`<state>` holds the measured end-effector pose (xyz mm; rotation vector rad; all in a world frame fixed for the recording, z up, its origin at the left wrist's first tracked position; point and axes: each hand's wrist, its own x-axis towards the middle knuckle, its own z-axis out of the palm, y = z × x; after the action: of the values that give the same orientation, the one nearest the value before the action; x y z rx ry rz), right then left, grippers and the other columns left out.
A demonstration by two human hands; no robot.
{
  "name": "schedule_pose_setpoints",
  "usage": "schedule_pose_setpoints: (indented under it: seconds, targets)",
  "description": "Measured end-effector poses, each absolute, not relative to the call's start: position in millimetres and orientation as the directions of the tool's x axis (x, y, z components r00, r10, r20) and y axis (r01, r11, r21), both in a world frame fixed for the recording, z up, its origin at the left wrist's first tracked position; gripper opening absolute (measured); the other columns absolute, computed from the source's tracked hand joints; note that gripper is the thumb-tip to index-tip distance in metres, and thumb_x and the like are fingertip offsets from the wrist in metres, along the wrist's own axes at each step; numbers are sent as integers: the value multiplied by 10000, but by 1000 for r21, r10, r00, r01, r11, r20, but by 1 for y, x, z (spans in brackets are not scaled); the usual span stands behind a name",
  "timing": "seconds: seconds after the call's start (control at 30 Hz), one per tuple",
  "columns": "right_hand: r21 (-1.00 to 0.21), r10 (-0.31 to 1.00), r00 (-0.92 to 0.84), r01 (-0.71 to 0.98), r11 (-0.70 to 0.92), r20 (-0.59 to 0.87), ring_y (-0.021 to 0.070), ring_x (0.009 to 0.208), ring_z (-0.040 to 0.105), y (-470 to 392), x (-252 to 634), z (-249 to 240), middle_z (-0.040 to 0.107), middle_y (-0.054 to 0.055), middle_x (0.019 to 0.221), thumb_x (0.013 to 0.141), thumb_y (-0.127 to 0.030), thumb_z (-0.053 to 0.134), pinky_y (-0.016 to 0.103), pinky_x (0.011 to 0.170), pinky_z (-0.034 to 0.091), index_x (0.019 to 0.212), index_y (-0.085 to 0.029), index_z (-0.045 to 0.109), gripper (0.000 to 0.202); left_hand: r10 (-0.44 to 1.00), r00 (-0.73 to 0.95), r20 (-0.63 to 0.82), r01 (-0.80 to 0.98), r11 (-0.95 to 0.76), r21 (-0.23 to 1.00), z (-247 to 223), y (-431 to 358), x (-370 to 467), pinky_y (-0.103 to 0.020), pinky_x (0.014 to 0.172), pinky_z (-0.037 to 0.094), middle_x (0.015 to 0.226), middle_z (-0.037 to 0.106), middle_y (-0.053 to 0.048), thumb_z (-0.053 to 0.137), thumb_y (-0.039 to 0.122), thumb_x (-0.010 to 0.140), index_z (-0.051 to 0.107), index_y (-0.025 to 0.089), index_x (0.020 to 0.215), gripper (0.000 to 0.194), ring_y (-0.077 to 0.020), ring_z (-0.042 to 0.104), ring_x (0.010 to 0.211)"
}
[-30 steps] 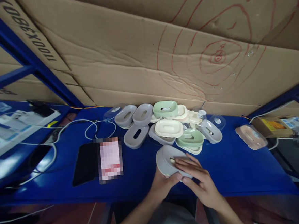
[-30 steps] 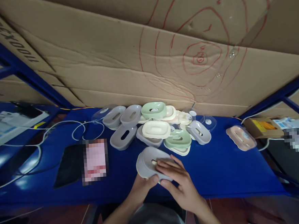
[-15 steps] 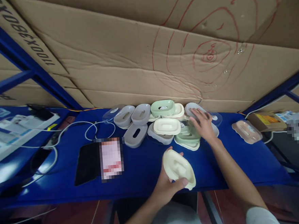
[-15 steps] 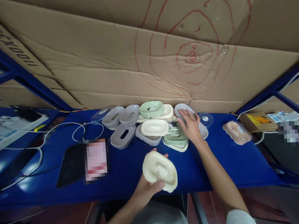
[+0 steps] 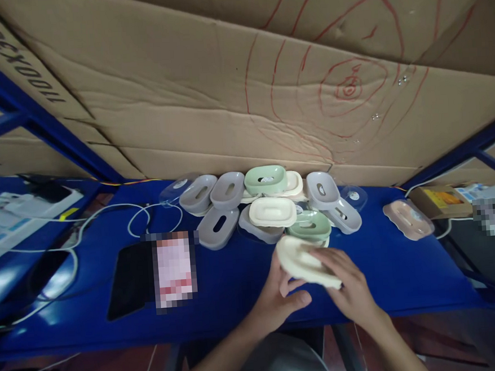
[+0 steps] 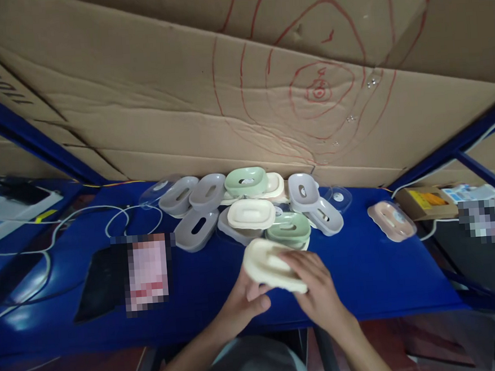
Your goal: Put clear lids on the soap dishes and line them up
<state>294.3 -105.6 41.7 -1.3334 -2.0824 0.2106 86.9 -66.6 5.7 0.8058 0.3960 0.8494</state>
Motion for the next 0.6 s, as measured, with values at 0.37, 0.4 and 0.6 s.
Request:
schedule_pose_setpoints:
  seconds: [0.37,0.4,0.6]
  targets:
    - [-179,867,-267,913,367,421,310,1342,619,41,383,78,696,118,1433,997,-204,527,502,1132,475,1487,-233,623,500,818,551,-166,-253,353,901,-4,-79,70,-459,1002,565,1461,588,-137,773,551,943,535,302,1429,595,-278,653,1221]
    - [-206,877,-299,896,393,375,297,1380,600,52,385,79,675,126,1468,1019,-256,539,487,1164,461,1497,-216,615,486,823,541,-171,-246,350,904,-4,-79,69,-444,985,568,1435,603,-131,766,553,946,550,293,1405,570,-268,656,1197]
    - [-315,914,-244,883,348,324,252,1608,358,39,409,81,394,123,1728,1038,-504,608,464,1283,350,1635,-242,442,672,808,552,-204,-189,360,914,-2,-76,68,-386,923,565,1285,680,-115,743,593,945,653,233,1231,468,-245,656,1113]
